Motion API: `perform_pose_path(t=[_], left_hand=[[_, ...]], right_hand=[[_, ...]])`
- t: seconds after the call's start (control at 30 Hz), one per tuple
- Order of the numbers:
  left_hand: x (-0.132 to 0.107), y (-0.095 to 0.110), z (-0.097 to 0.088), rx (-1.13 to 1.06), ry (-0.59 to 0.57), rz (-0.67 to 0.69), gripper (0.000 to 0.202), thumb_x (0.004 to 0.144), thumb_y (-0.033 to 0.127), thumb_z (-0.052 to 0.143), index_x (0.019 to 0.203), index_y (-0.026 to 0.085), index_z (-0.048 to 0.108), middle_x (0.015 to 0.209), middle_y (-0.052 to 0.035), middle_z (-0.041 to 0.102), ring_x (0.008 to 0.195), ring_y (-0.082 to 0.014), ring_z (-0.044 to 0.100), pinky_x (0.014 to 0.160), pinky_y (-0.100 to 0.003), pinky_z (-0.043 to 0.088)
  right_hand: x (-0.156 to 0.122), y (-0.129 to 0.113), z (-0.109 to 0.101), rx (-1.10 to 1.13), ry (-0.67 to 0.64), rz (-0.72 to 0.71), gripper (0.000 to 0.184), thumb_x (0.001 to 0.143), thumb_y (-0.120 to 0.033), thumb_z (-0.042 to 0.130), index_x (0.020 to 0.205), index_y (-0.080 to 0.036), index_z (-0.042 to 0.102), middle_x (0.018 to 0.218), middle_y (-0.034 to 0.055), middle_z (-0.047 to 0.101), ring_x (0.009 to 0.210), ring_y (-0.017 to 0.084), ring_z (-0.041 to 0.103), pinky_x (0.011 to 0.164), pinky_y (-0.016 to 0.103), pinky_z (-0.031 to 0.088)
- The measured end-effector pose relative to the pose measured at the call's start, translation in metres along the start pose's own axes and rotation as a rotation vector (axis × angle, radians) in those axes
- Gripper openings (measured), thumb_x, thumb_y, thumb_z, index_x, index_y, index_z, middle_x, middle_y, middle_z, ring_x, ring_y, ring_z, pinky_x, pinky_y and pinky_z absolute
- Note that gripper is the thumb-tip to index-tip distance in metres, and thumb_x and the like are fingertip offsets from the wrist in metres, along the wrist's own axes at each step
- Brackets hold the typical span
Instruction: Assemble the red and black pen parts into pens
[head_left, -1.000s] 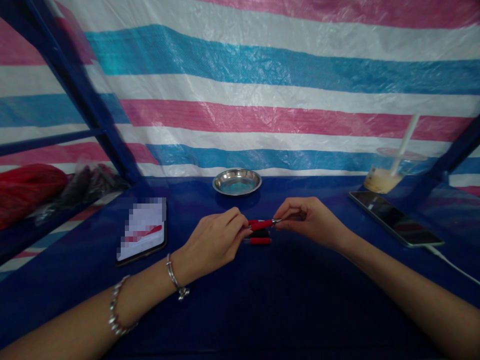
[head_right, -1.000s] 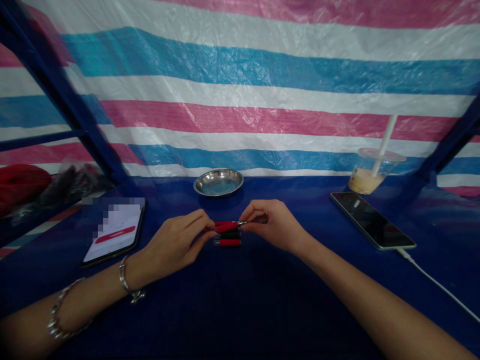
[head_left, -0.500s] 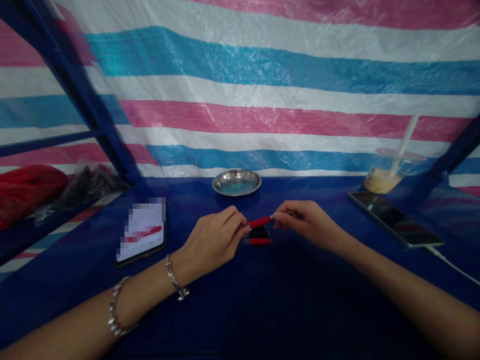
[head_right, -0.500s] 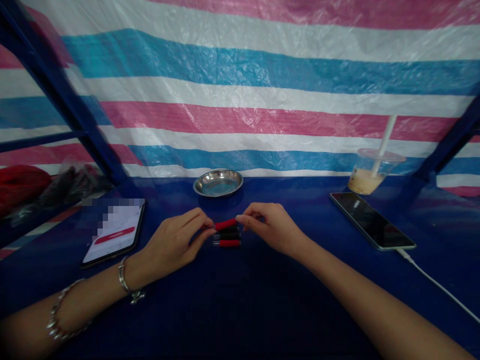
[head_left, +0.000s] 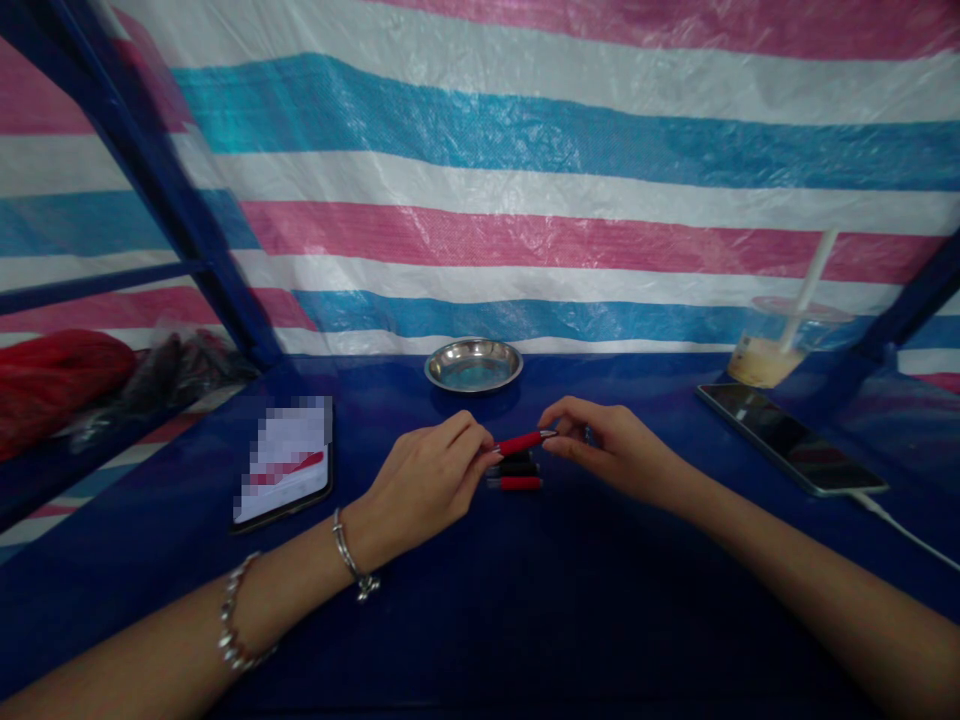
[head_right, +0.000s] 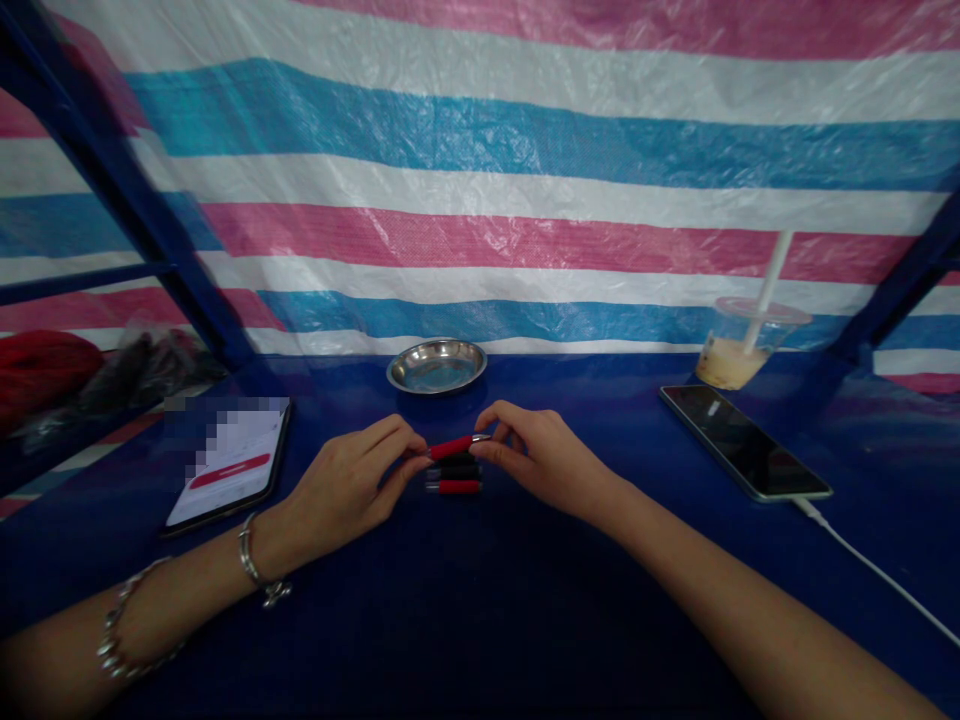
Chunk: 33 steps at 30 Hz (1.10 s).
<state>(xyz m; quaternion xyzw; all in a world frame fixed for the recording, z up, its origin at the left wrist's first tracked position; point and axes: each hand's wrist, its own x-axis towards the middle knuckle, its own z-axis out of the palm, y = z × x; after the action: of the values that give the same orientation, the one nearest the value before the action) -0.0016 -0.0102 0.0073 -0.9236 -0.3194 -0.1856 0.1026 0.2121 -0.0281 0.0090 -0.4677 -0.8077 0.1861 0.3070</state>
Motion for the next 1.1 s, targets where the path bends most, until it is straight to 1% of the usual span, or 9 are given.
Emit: perform_pose_path(t=[0.07, 0.17, 0.3, 0.37, 0.43, 0.6, 0.77, 0.93, 1.1], left_hand=[[0.0, 0.0, 0.0, 0.0, -0.003, -0.001, 0.02, 0.087, 0.025, 0.033, 0.086, 0.013, 0.049, 0.082, -0.0045, 0.052, 0.065, -0.0141, 0.05, 0.054, -0.026, 0.041], [0.0, 0.0, 0.0, 0.0, 0.0, 0.009, 0.019, 0.087, 0.025, 0.033, 0.086, 0.013, 0.049, 0.082, -0.0044, 0.052, 0.066, -0.014, 0.05, 0.054, -0.025, 0.041], [0.0, 0.0, 0.0, 0.002, 0.01, 0.007, 0.019, 0.087, 0.024, 0.033, 0.087, 0.014, 0.049, 0.082, -0.0041, 0.051, 0.066, -0.0138, 0.05, 0.055, -0.025, 0.041], [0.0, 0.0, 0.0, 0.005, 0.009, 0.008, 0.019, 0.087, 0.024, 0.033, 0.087, 0.014, 0.048, 0.083, -0.0041, 0.051, 0.066, -0.0139, 0.05, 0.055, -0.025, 0.041], [0.0, 0.0, 0.0, 0.011, 0.014, 0.011, 0.019, 0.087, 0.025, 0.032, 0.087, 0.013, 0.048, 0.083, -0.0042, 0.052, 0.065, -0.0138, 0.05, 0.055, -0.025, 0.041], [0.0, 0.0, 0.0, 0.022, 0.037, 0.012, 0.019, 0.087, 0.025, 0.033, 0.086, 0.013, 0.048, 0.082, -0.0044, 0.052, 0.066, -0.0139, 0.051, 0.054, -0.025, 0.042], [0.001, -0.001, 0.0, 0.014, 0.047, 0.014, 0.021, 0.088, 0.025, 0.032, 0.085, 0.013, 0.049, 0.082, -0.0042, 0.052, 0.066, -0.0134, 0.051, 0.055, -0.025, 0.042], [0.003, -0.007, 0.001, 0.074, 0.005, -0.104, 0.019, 0.087, 0.026, 0.034, 0.088, 0.014, 0.049, 0.085, -0.0042, 0.051, 0.068, -0.0135, 0.052, 0.055, -0.024, 0.04], [0.004, -0.021, 0.008, 0.166, -0.117, -0.229, 0.02, 0.088, 0.029, 0.035, 0.086, 0.016, 0.05, 0.082, -0.0032, 0.05, 0.066, -0.0144, 0.052, 0.052, -0.023, 0.037]], right_hand=[[0.0, 0.0, 0.0, -0.007, -0.003, -0.024, 0.015, 0.08, -0.028, 0.045, 0.082, -0.017, 0.055, 0.067, -0.0006, 0.057, 0.057, 0.009, 0.047, 0.052, 0.02, 0.032], [0.0, -0.001, -0.001, -0.025, -0.038, -0.023, 0.026, 0.084, -0.03, 0.038, 0.071, -0.016, 0.054, 0.064, 0.0001, 0.056, 0.059, 0.01, 0.049, 0.055, 0.021, 0.032], [0.0, -0.001, 0.0, -0.006, -0.015, -0.01, 0.018, 0.081, -0.032, 0.043, 0.084, -0.016, 0.054, 0.066, -0.0011, 0.055, 0.057, 0.009, 0.046, 0.052, 0.02, 0.031], [0.0, -0.001, 0.0, -0.011, -0.024, -0.032, 0.017, 0.081, -0.029, 0.043, 0.08, -0.016, 0.054, 0.066, -0.0009, 0.055, 0.057, 0.009, 0.046, 0.053, 0.02, 0.032], [0.0, 0.0, -0.001, -0.026, -0.051, -0.035, 0.025, 0.084, -0.03, 0.038, 0.071, -0.015, 0.054, 0.063, -0.0003, 0.054, 0.058, 0.009, 0.046, 0.054, 0.02, 0.032], [0.0, 0.0, 0.0, -0.024, -0.043, -0.001, 0.02, 0.081, -0.033, 0.043, 0.084, -0.017, 0.055, 0.064, -0.0011, 0.053, 0.056, 0.009, 0.044, 0.052, 0.02, 0.031], [0.0, 0.0, 0.0, -0.024, -0.062, -0.006, 0.026, 0.084, -0.032, 0.036, 0.073, -0.016, 0.054, 0.061, -0.0012, 0.051, 0.056, 0.009, 0.045, 0.053, 0.02, 0.032], [0.001, 0.002, -0.001, -0.072, 0.024, 0.071, 0.021, 0.081, -0.034, 0.043, 0.085, -0.017, 0.053, 0.064, -0.0007, 0.055, 0.056, 0.01, 0.047, 0.051, 0.021, 0.032], [0.0, 0.017, -0.01, -0.341, 0.026, 0.151, 0.013, 0.078, -0.027, 0.046, 0.08, -0.019, 0.056, 0.071, 0.0027, 0.059, 0.062, 0.013, 0.052, 0.056, 0.023, 0.034]])
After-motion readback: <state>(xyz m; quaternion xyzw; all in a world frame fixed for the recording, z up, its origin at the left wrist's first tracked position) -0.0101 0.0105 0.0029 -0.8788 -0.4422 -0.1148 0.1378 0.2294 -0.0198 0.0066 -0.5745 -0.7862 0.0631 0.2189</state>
